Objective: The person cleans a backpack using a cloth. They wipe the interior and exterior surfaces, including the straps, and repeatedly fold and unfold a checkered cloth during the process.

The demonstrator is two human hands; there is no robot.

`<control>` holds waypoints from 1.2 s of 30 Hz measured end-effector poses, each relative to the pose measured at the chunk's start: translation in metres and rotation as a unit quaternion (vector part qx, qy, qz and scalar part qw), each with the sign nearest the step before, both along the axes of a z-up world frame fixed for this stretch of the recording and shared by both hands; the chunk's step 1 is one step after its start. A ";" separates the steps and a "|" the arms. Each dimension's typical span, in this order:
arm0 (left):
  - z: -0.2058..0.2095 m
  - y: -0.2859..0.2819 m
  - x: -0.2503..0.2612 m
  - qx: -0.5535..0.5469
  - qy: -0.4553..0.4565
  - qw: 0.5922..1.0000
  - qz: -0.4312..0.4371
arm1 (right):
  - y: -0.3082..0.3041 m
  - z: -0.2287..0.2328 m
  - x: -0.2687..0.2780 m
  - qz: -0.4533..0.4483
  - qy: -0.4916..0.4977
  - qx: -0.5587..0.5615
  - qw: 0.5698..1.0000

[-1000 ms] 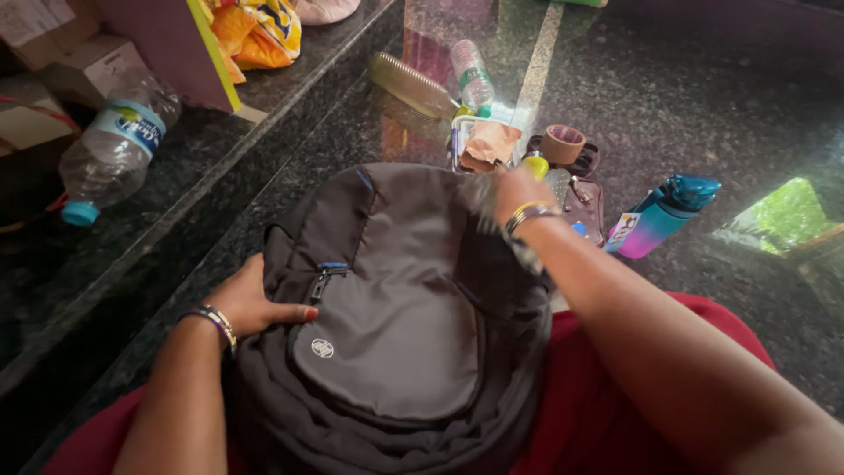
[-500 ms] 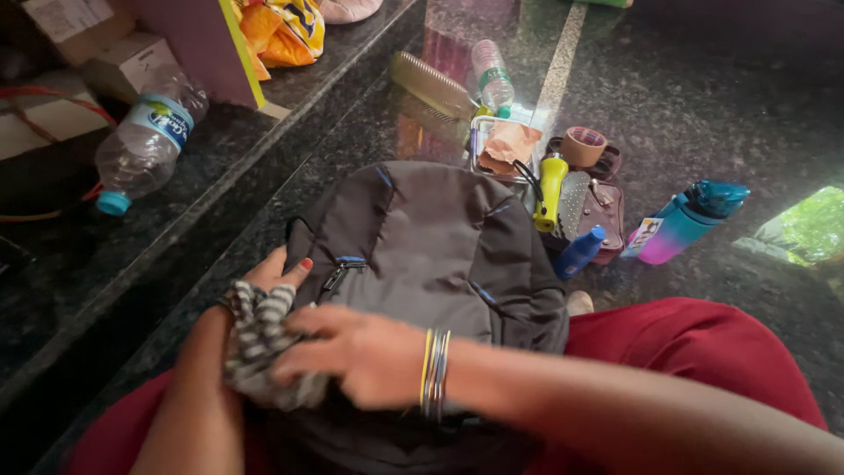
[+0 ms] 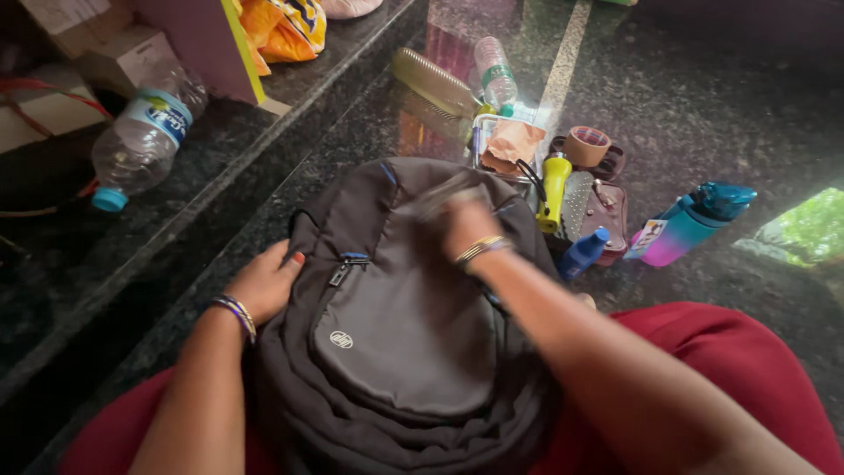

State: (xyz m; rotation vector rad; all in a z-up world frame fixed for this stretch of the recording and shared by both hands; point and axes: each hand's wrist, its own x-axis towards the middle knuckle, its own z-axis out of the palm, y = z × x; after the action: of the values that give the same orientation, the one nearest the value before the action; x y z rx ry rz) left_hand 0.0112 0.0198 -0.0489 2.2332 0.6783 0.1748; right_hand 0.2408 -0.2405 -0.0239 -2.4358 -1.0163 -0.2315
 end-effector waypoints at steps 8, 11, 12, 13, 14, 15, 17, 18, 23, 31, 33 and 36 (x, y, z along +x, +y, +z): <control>0.005 0.022 0.000 -0.487 -0.050 0.861 0.137 | 0.087 0.032 -0.121 0.502 0.430 0.034 0.750; 0.001 0.019 0.006 -0.348 -0.025 0.923 0.162 | 0.097 0.029 -0.092 0.528 0.265 0.011 0.807; -0.001 0.016 0.011 -0.256 0.007 0.956 0.147 | 0.100 0.022 -0.077 0.523 0.183 0.006 0.833; -0.003 0.013 0.009 -0.159 0.043 0.977 0.134 | 0.104 0.015 -0.055 0.440 0.131 -0.075 0.885; -0.004 0.011 0.006 -0.113 0.029 0.986 0.116 | 0.107 0.010 -0.027 0.350 0.076 -0.154 0.921; -0.007 0.006 0.005 -0.068 0.014 0.993 0.094 | 0.106 0.003 0.003 0.307 0.007 -0.212 0.928; -0.009 0.000 0.005 -0.021 0.010 0.997 0.076 | 0.093 -0.009 0.068 0.239 -0.033 -0.304 0.922; -0.010 -0.002 0.006 -0.018 0.020 0.996 0.082 | 0.079 -0.020 0.092 0.051 -0.033 -0.369 0.927; -0.014 0.010 0.011 -0.048 -0.018 0.992 0.118 | 0.057 -0.055 0.124 -0.127 -0.206 -0.020 0.970; -0.030 0.026 0.017 -0.227 -0.036 0.938 0.260 | 0.120 -0.005 -0.082 0.331 0.132 0.178 0.917; -0.025 0.031 0.013 -0.323 -0.100 0.904 0.261 | 0.109 0.025 -0.120 0.379 0.131 0.172 0.900; -0.016 0.029 0.014 -0.398 -0.145 0.873 0.241 | 0.096 0.049 -0.144 0.448 0.124 0.160 0.871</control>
State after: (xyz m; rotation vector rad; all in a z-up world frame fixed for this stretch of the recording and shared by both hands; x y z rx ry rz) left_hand 0.0253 0.0483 -0.0650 1.1923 0.9217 0.3894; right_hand 0.0964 -0.1448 0.0252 -1.4455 -1.6886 0.2142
